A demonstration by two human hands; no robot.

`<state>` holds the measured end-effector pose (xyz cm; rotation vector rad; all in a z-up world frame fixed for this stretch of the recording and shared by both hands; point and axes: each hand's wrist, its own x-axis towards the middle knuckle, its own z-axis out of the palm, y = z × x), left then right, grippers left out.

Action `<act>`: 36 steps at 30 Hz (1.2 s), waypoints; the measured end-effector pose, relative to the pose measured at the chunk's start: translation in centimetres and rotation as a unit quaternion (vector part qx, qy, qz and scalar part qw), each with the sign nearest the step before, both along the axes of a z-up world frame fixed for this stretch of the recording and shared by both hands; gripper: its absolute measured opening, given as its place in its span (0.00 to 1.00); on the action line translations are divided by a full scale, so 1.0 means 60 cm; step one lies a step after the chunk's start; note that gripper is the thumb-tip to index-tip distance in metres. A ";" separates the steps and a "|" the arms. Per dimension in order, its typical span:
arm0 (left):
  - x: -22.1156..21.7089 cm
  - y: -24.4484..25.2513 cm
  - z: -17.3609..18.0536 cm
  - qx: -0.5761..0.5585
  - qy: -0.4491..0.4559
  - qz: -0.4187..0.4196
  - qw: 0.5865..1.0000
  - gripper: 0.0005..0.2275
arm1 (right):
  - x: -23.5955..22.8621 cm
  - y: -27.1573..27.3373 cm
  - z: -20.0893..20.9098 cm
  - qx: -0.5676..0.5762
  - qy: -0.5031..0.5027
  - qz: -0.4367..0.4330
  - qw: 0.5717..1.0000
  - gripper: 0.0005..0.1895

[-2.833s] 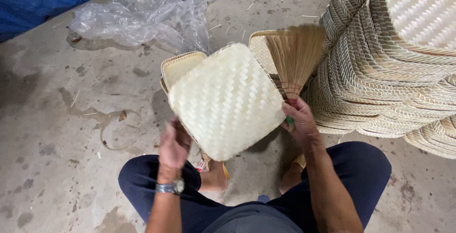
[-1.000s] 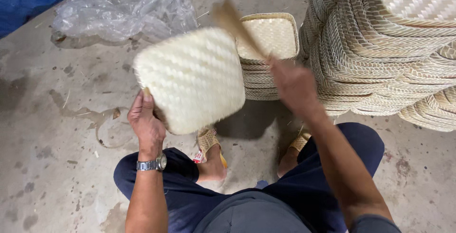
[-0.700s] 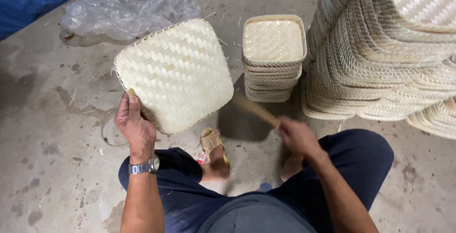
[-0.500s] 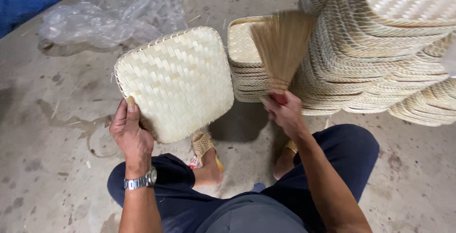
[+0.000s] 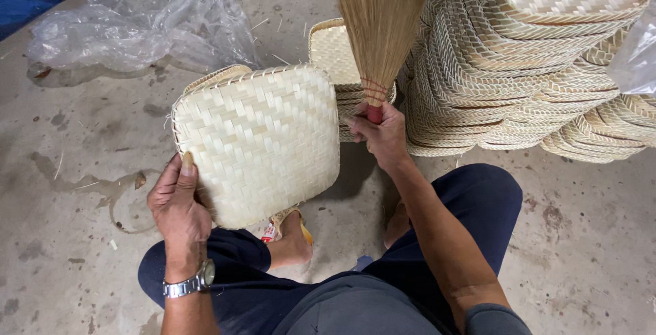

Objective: The person cleans woven bamboo trays using a small brush, handling each tray individually and brushing both the inside and outside surfaces before stacking them.

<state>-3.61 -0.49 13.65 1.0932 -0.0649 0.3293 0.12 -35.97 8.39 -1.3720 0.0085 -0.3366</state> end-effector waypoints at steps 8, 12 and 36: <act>-0.003 0.007 -0.005 0.034 0.016 -0.008 0.999 0.13 | 0.001 -0.024 0.024 0.092 -0.031 0.010 0.995 0.11; -0.005 0.004 -0.005 0.037 0.025 -0.006 0.999 0.13 | -0.001 -0.022 0.004 0.063 -0.048 0.017 0.997 0.09; 0.031 0.009 -0.005 0.143 0.013 -0.056 0.988 0.13 | -0.075 -0.101 -0.075 -0.548 0.171 0.224 0.788 0.16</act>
